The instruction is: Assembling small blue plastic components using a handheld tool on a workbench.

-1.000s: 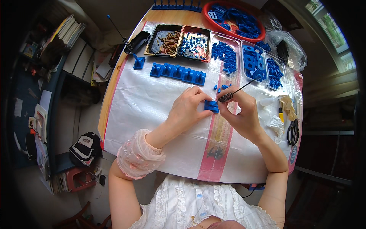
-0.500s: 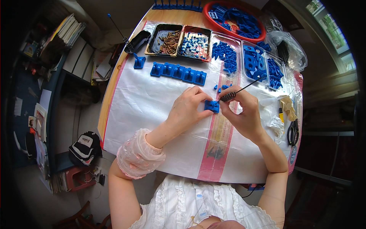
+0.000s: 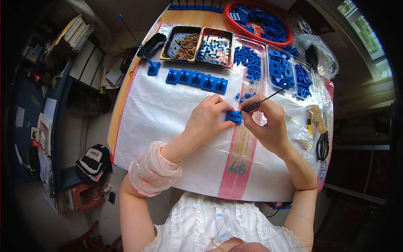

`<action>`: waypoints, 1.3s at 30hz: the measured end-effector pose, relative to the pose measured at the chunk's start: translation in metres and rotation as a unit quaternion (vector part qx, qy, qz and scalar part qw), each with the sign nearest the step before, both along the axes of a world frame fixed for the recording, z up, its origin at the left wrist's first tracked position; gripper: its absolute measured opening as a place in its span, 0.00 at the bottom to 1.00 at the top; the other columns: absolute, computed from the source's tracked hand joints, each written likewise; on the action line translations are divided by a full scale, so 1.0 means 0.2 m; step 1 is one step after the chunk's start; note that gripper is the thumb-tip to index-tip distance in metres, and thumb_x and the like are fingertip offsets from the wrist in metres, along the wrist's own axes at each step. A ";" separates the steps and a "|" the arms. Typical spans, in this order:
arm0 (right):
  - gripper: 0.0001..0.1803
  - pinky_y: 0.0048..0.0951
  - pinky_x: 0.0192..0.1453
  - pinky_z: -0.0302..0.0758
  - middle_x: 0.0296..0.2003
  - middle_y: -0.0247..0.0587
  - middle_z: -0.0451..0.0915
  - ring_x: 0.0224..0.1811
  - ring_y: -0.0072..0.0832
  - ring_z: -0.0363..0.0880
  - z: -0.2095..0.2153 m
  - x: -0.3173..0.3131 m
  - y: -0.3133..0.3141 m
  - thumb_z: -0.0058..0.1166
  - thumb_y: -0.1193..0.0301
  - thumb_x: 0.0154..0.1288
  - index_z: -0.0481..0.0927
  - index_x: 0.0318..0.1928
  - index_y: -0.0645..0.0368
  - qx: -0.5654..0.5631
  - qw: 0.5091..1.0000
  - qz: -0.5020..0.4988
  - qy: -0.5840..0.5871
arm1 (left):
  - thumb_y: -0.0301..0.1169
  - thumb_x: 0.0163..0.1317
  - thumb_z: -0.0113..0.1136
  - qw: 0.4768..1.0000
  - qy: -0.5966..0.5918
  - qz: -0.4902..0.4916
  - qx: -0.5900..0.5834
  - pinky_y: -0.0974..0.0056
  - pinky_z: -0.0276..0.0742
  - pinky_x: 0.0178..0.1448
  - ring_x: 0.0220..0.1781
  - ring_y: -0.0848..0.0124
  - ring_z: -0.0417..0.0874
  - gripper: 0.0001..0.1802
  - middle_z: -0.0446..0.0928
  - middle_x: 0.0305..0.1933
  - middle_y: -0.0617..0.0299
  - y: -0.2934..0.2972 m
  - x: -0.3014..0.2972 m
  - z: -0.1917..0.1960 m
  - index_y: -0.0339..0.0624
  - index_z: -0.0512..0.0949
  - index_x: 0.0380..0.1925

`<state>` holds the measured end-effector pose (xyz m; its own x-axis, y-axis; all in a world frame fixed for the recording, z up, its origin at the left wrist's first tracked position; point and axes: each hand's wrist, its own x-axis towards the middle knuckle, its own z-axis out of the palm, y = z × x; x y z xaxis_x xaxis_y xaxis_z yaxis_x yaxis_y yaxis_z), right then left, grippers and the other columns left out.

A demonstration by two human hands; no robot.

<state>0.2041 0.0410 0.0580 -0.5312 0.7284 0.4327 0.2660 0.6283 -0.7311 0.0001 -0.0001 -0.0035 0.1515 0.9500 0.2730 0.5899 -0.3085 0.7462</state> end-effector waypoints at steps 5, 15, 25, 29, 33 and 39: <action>0.12 0.30 0.43 0.84 0.36 0.43 0.86 0.37 0.31 0.90 0.00 0.00 0.00 0.67 0.84 0.60 0.83 0.45 0.65 -0.003 1.000 -0.003 -0.002 | 0.31 0.52 0.81 1.000 0.007 -0.003 -0.007 0.59 0.81 0.50 0.44 0.63 0.81 0.20 0.79 0.41 0.60 0.00 0.00 0.01 0.44 0.88 0.46; 0.11 0.30 0.42 0.83 0.35 0.43 0.86 0.37 0.30 0.89 0.01 0.00 0.00 0.68 0.84 0.61 0.83 0.44 0.66 0.000 1.000 -0.003 -0.008 | 0.31 0.52 0.80 1.000 0.003 -0.004 0.002 0.59 0.81 0.50 0.47 0.62 0.82 0.20 0.79 0.42 0.60 0.00 0.00 0.00 0.44 0.87 0.46; 0.11 0.28 0.43 0.83 0.35 0.42 0.87 0.36 0.28 0.90 -0.02 0.00 -0.02 0.68 0.84 0.61 0.83 0.44 0.66 -0.038 0.998 -0.041 0.022 | 0.31 0.54 0.80 1.000 0.006 -0.008 -0.012 0.58 0.81 0.51 0.48 0.61 0.82 0.18 0.79 0.42 0.60 0.00 0.00 0.02 0.45 0.87 0.45; 0.11 0.27 0.43 0.83 0.35 0.42 0.87 0.36 0.27 0.90 0.00 -0.02 -0.02 0.68 0.85 0.61 0.83 0.44 0.67 -0.023 0.999 -0.034 0.016 | 0.31 0.53 0.81 1.000 0.004 -0.002 -0.005 0.58 0.80 0.52 0.48 0.61 0.82 0.18 0.79 0.42 0.60 -0.01 -0.01 0.01 0.46 0.87 0.45; 0.10 0.27 0.44 0.83 0.34 0.42 0.87 0.37 0.25 0.90 -0.01 -0.01 -0.01 0.67 0.84 0.62 0.84 0.44 0.67 -0.059 0.997 -0.040 0.028 | 0.32 0.53 0.81 1.000 -0.004 -0.002 0.004 0.57 0.80 0.53 0.48 0.61 0.82 0.19 0.79 0.42 0.59 -0.01 0.00 0.02 0.45 0.87 0.45; 0.10 0.27 0.44 0.83 0.34 0.42 0.88 0.37 0.25 0.89 -0.02 0.00 -0.02 0.66 0.84 0.63 0.84 0.45 0.66 -0.092 0.994 -0.053 0.031 | 0.32 0.52 0.81 1.000 -0.006 -0.002 0.004 0.57 0.80 0.54 0.49 0.60 0.82 0.19 0.80 0.42 0.59 -0.01 0.00 0.01 0.45 0.87 0.45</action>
